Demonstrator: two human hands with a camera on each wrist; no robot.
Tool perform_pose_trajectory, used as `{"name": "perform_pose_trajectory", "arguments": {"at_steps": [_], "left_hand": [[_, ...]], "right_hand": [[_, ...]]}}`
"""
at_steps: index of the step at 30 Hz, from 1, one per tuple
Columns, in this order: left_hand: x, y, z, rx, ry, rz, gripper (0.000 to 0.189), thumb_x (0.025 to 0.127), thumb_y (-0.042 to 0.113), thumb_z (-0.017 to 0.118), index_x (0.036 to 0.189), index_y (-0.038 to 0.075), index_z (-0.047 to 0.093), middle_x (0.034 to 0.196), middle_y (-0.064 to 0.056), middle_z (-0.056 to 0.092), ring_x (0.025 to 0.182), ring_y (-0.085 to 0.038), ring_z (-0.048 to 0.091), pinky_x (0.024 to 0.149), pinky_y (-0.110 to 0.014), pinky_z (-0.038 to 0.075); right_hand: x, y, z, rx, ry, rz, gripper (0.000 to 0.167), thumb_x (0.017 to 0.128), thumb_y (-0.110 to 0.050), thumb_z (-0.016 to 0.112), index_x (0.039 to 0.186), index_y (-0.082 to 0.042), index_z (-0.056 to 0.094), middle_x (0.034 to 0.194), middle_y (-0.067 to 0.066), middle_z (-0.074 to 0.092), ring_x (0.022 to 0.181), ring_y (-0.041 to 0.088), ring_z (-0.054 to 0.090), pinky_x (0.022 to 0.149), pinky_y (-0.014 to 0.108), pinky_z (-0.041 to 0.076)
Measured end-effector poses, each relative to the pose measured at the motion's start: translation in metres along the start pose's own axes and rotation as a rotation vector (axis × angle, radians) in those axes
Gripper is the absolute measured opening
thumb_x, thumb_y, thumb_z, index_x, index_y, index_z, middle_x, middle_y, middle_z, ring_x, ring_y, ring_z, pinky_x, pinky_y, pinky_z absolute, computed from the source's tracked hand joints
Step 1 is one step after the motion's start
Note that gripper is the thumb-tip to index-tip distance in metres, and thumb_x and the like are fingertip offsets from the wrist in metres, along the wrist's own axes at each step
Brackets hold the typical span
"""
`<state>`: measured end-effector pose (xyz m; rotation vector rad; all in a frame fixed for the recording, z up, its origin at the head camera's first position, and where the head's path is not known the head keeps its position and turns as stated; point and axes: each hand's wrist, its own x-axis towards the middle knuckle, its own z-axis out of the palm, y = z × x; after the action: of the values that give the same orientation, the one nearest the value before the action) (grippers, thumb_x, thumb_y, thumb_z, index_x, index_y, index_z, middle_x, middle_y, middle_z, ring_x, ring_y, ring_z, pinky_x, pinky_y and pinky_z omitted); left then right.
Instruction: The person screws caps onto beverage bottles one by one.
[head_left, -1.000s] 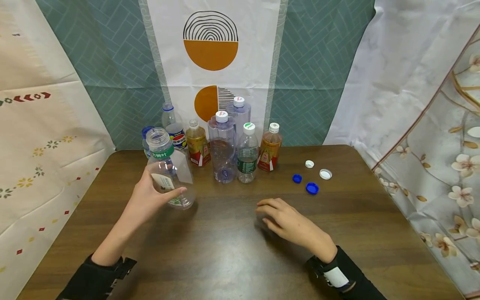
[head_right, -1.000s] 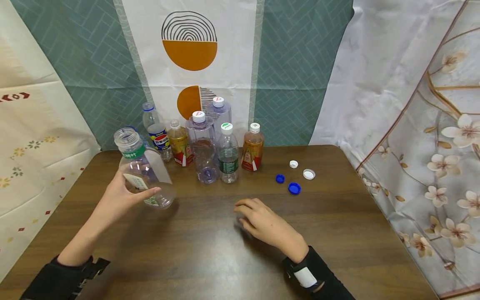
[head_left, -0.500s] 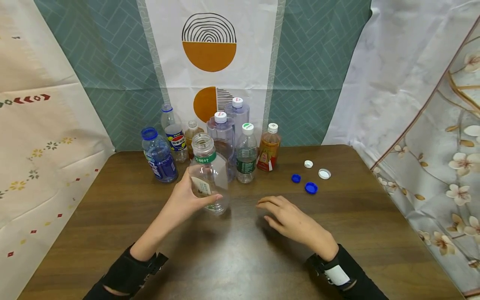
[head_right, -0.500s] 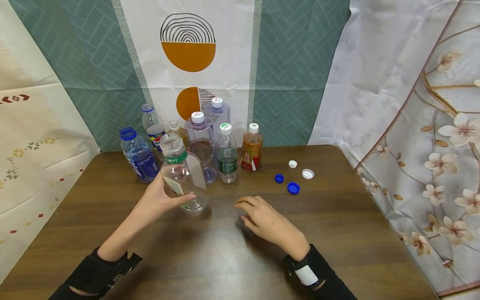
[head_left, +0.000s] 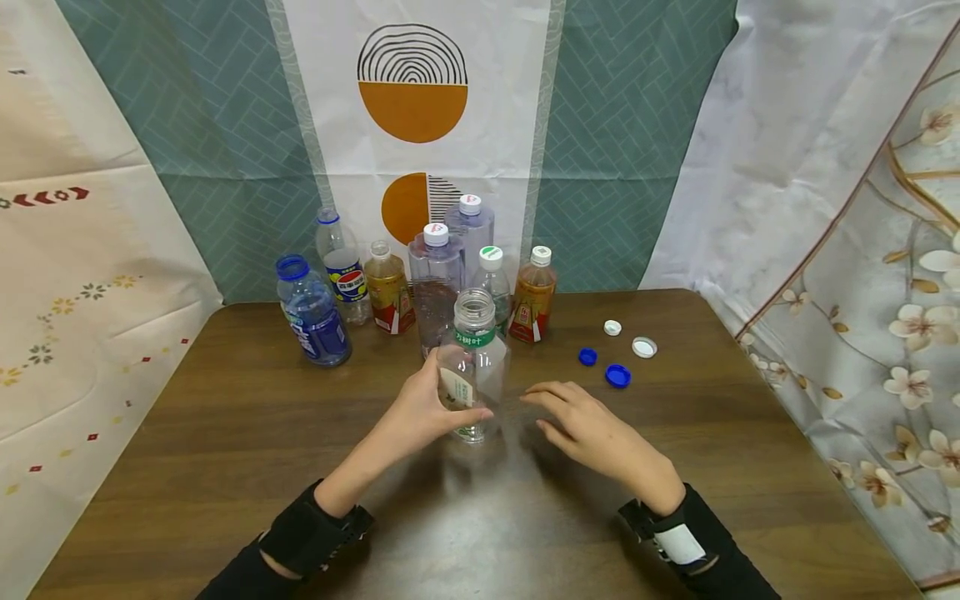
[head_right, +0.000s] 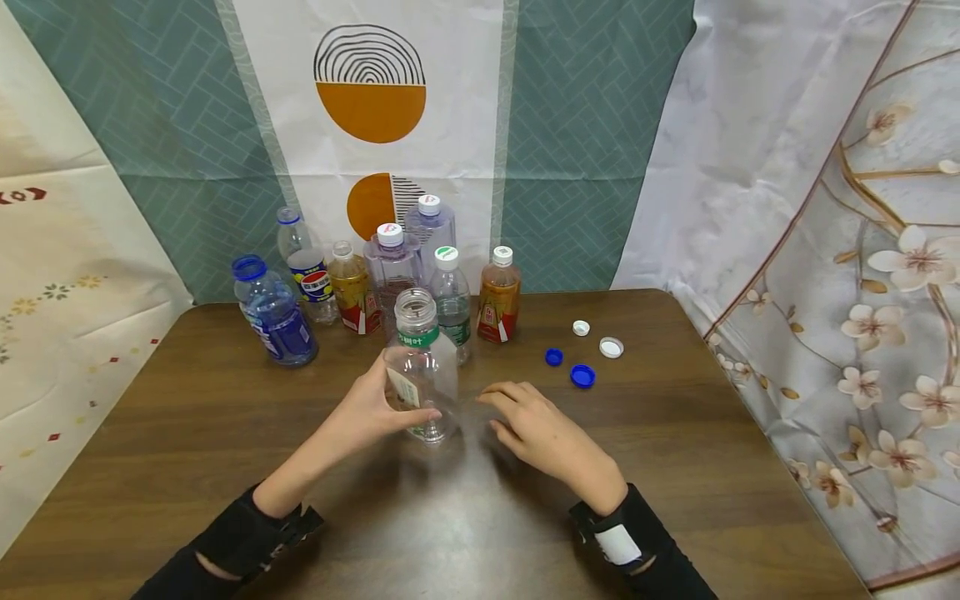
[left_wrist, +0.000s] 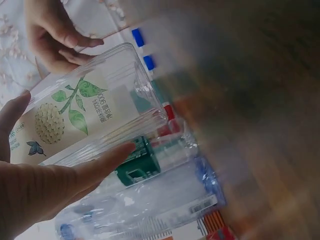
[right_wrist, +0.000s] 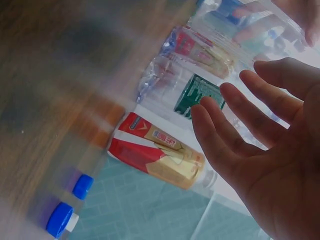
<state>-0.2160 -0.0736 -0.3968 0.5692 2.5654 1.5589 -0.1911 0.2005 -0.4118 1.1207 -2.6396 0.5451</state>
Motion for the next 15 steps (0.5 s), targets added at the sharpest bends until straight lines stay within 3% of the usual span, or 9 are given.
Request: {"name": "perform_pose_trajectory", "arguments": {"at_steps": [5, 15], "left_hand": [[0.001, -0.006, 0.008, -0.012, -0.022, 0.003, 0.095, 0.072, 0.027, 0.094, 0.148, 0.012, 0.038, 0.091, -0.005, 0.066, 0.080, -0.016, 0.062, 0.073, -0.035, 0.055], [0.000, -0.018, 0.014, 0.002, -0.044, 0.014, 0.095, 0.071, 0.030, 0.095, 0.147, 0.014, 0.040, 0.107, -0.005, 0.069, 0.095, -0.017, 0.066, 0.090, -0.043, 0.055]], "right_hand": [[0.000, 0.001, 0.000, -0.011, -0.011, 0.009, 0.038, 0.092, -0.005, 0.073, 0.129, -0.002, 0.063, 0.130, 0.012, 0.064, 0.120, 0.027, 0.061, 0.098, 0.043, 0.054], [-0.002, 0.010, 0.001, -0.014, -0.032, 0.108, 0.042, 0.096, -0.010, 0.069, 0.135, 0.002, 0.059, 0.131, 0.017, 0.063, 0.122, 0.032, 0.060, 0.102, 0.048, 0.051]]}}
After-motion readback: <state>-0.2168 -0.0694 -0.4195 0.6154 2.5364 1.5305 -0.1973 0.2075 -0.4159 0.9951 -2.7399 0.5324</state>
